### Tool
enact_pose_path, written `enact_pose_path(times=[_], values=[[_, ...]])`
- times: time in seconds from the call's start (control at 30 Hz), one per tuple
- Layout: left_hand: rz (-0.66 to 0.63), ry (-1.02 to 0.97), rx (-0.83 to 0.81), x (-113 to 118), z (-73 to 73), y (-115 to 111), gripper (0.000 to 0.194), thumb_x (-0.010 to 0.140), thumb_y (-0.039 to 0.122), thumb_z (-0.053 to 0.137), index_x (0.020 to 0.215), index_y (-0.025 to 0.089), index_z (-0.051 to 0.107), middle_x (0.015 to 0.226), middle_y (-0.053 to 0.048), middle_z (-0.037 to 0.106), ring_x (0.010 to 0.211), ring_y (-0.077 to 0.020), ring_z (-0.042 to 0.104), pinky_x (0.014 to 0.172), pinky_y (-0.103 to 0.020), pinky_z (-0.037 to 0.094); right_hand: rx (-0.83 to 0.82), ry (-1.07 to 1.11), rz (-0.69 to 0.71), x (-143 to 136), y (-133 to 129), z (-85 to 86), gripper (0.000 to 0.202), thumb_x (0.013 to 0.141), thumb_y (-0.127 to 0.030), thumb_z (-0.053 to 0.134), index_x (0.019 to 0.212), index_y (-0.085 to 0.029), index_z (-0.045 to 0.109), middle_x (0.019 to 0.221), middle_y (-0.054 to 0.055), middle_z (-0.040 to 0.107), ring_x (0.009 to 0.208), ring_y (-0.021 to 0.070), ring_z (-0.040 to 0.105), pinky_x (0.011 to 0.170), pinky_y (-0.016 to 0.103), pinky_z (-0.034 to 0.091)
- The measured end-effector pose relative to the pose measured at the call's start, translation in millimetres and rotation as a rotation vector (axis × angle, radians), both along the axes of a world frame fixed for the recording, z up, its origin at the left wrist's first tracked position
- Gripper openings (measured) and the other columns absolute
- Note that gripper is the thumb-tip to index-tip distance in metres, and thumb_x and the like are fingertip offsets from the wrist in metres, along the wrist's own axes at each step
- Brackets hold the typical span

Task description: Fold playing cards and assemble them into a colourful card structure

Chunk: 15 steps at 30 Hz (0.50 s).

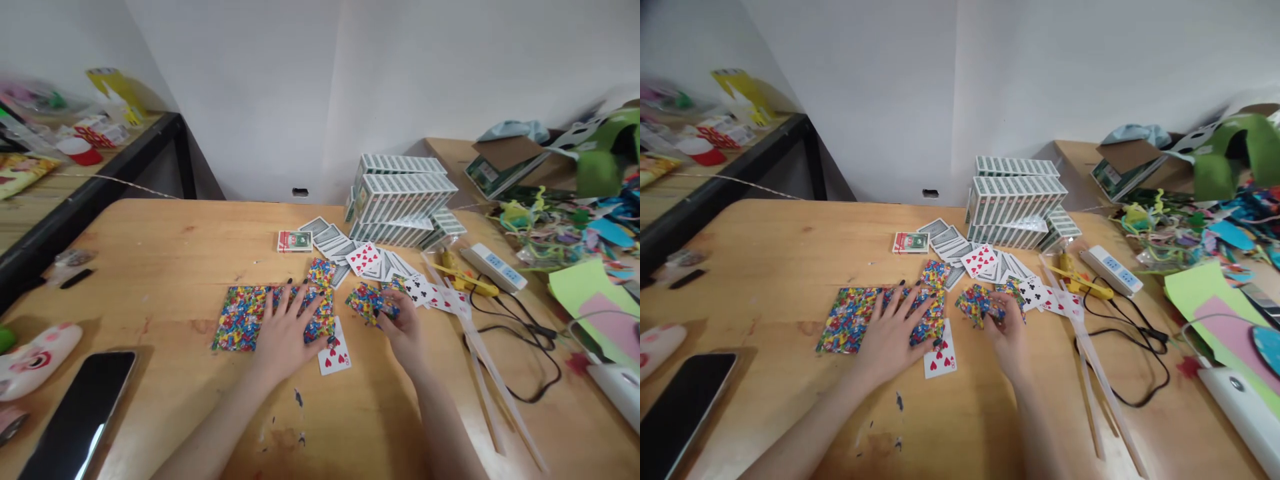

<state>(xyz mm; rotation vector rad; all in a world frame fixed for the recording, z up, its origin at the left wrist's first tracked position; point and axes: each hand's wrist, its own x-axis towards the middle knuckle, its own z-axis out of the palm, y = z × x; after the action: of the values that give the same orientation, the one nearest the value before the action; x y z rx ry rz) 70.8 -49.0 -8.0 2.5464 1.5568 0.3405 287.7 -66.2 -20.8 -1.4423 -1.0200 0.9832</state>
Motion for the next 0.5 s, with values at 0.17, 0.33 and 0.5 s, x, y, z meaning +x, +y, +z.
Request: enact_pose_path(times=[0.17, 0.33, 0.5], values=[[-0.023, -0.004, 0.014, -3.3, 1.2, 1.6, 0.068, 0.067, 0.059, 0.050, 0.126, 0.028, 0.039, 0.137, -0.006, 0.033, 0.126, -0.0327, 0.021, 0.101, -0.054, 0.013, 0.139, -0.176, 0.148, -14.4, 21.6, 2.6, 0.016, 0.067, -0.015, 0.049, 0.072, -0.021, 0.063, 0.096, 0.005, 0.063, 0.094, 0.0209, 0.056, 0.084, 0.038, 0.043], [-0.066, 0.024, 0.011, -6.1, 0.9, 2.0, 0.080, 0.060, 0.067, 0.051, 0.128, 0.026, 0.037, 0.138, -0.007, 0.029, 0.126, -0.0351, 0.018, 0.100, -0.056, 0.011, 0.176, -0.532, 0.198, -9.1, 20.6, -11.5, 0.022, 0.066, -0.012, 0.051, 0.074, -0.025, 0.068, 0.106, 0.004, 0.060, 0.101, 0.0218, 0.052, 0.089, 0.042, 0.039], [-0.086, 0.047, -0.013, -7.6, 1.9, 1.0, 0.083, 0.059, 0.068, 0.050, 0.129, 0.025, 0.035, 0.139, -0.008, 0.026, 0.127, -0.0349, 0.016, 0.101, -0.056, 0.006, 0.225, -0.645, 0.346, -2.1, 17.4, -14.5, 0.027, 0.064, -0.030, 0.066, 0.091, -0.026, 0.066, 0.109, 0.007, 0.059, 0.105, 0.0249, 0.050, 0.089, 0.044, 0.039]])
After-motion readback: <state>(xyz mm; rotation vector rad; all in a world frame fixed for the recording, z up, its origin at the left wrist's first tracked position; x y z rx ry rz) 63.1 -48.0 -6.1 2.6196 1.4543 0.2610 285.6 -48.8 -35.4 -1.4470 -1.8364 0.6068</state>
